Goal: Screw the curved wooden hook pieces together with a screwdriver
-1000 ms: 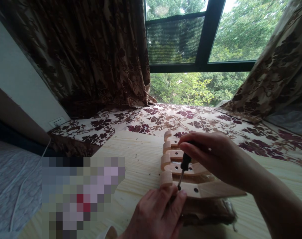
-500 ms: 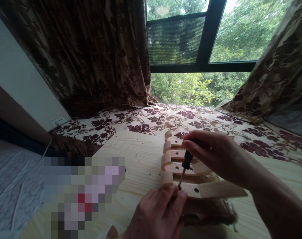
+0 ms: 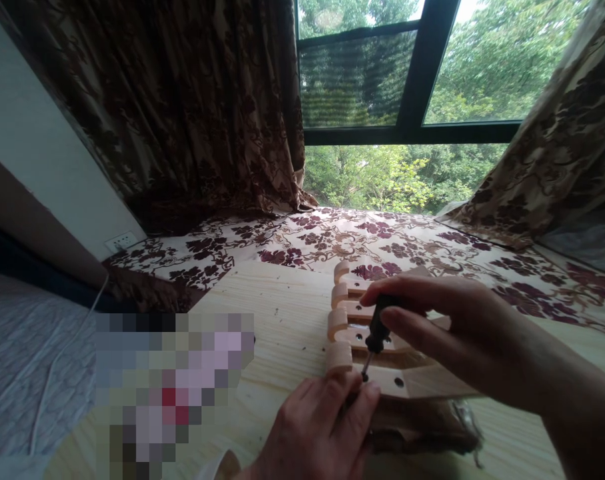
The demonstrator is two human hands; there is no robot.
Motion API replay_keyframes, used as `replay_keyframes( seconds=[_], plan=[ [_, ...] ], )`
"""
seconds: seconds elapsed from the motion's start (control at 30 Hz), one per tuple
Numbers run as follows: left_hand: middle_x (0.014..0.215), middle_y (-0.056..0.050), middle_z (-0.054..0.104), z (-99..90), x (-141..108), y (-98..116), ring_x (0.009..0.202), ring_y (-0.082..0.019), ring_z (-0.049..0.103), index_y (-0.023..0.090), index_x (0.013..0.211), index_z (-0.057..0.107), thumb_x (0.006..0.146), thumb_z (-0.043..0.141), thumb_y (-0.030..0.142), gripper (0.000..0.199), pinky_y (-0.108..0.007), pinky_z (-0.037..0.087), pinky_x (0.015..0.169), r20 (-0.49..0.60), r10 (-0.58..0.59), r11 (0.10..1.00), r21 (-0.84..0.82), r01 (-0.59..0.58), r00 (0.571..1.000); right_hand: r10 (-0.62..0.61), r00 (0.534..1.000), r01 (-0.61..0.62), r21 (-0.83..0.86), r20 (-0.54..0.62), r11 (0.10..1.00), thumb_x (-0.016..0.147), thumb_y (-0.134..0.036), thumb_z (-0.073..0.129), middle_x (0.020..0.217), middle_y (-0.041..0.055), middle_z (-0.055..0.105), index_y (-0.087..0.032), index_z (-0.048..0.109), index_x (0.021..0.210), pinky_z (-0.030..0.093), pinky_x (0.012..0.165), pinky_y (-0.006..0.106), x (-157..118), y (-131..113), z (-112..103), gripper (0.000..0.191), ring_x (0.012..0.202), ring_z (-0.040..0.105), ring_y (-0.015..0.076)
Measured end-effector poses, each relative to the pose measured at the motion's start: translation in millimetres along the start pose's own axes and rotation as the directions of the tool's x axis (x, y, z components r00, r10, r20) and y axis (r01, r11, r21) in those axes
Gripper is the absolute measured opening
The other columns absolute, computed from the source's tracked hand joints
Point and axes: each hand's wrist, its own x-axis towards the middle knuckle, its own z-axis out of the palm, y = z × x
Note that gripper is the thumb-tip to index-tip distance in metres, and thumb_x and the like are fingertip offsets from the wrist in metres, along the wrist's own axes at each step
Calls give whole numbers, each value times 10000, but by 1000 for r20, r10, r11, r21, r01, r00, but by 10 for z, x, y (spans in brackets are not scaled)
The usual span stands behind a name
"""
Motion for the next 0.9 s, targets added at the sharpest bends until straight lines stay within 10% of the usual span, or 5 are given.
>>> replay_keyframes(
  seconds=[0.23, 0.67, 0.9],
  plan=[
    [994, -156, 701, 17, 4, 10, 822, -259, 702, 97, 1130, 557, 910, 426, 243, 295, -358, 608, 625, 2, 2, 1000, 16, -2, 1000, 88, 995, -89, -9, -44, 996, 910, -392, 510, 650, -6, 645, -179, 684, 944, 407, 444, 159, 77, 114, 1, 277, 511, 498, 72],
    [1025, -142, 687, 5, 8, 24, 863, -225, 689, 107, 1148, 549, 886, 435, 204, 301, -326, 600, 676, 11, -4, 1000, 28, 4, 1000, 146, 986, -149, -39, -74, 988, 882, -425, 537, 667, 2, 649, -183, 662, 873, 400, 469, 193, 107, 44, 80, 273, 540, 504, 94],
    [1099, -115, 640, -406, -208, -51, 873, -177, 659, 128, 1217, 521, 907, 480, 306, 359, -269, 576, 719, -33, -133, 986, 97, 135, 991, 124, 987, -132, -79, -103, 988, 878, -467, 532, 648, 0, 639, -190, 661, 841, 400, 461, 211, 73, 84, 101, 308, 529, 521, 103]
  ],
)
